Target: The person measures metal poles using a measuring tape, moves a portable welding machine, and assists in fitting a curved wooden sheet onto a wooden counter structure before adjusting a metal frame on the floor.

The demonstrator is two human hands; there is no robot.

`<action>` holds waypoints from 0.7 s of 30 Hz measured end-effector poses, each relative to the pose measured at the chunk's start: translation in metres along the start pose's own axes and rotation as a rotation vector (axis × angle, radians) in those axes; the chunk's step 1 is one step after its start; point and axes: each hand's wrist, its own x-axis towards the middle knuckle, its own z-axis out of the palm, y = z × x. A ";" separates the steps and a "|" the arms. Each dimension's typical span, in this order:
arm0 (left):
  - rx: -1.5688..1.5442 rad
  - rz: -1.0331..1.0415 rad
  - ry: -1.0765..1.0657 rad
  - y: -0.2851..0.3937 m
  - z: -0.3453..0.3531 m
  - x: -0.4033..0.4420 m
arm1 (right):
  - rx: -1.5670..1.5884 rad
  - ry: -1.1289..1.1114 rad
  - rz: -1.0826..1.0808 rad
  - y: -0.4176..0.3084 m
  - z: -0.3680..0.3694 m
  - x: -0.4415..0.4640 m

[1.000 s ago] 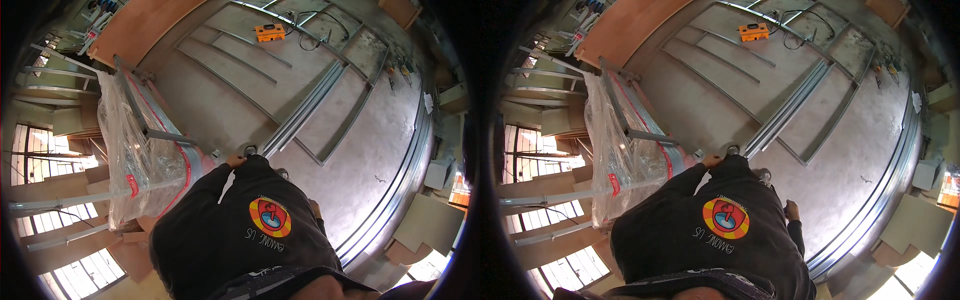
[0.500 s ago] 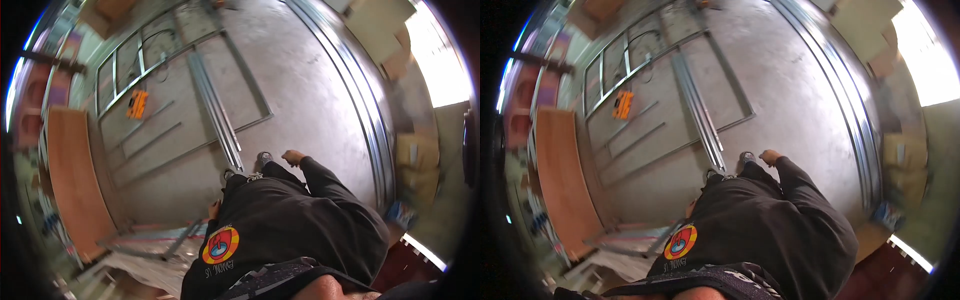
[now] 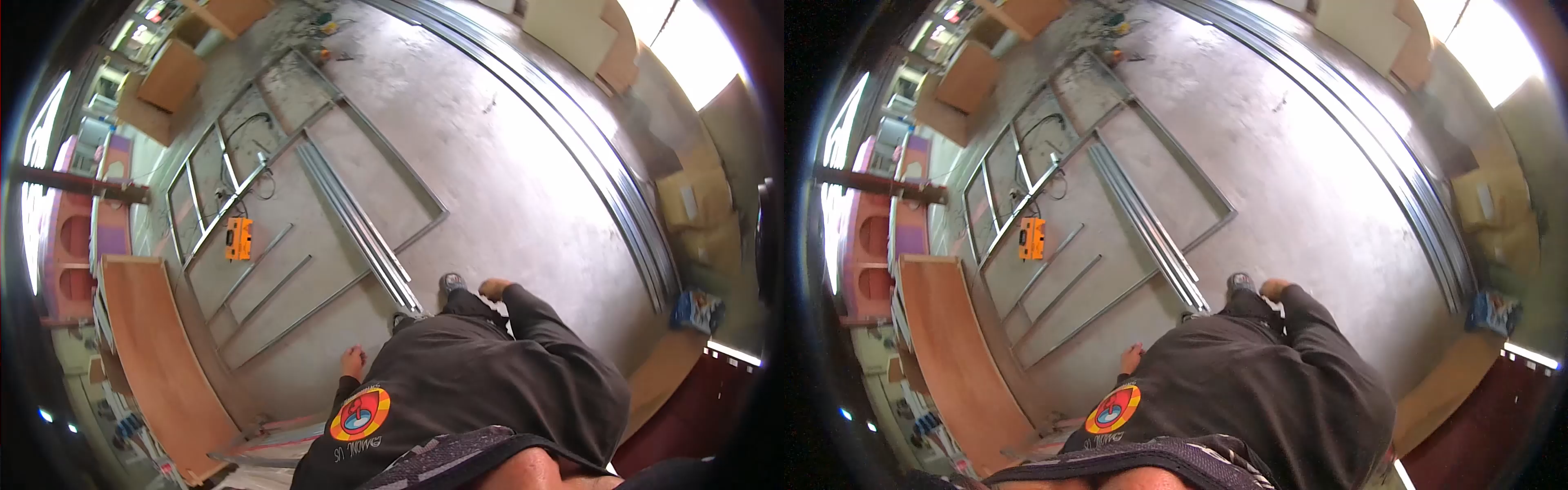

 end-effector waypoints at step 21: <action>-0.168 -0.041 -0.002 -0.070 0.034 0.022 | 0.732 -0.025 0.502 -0.010 -0.056 0.008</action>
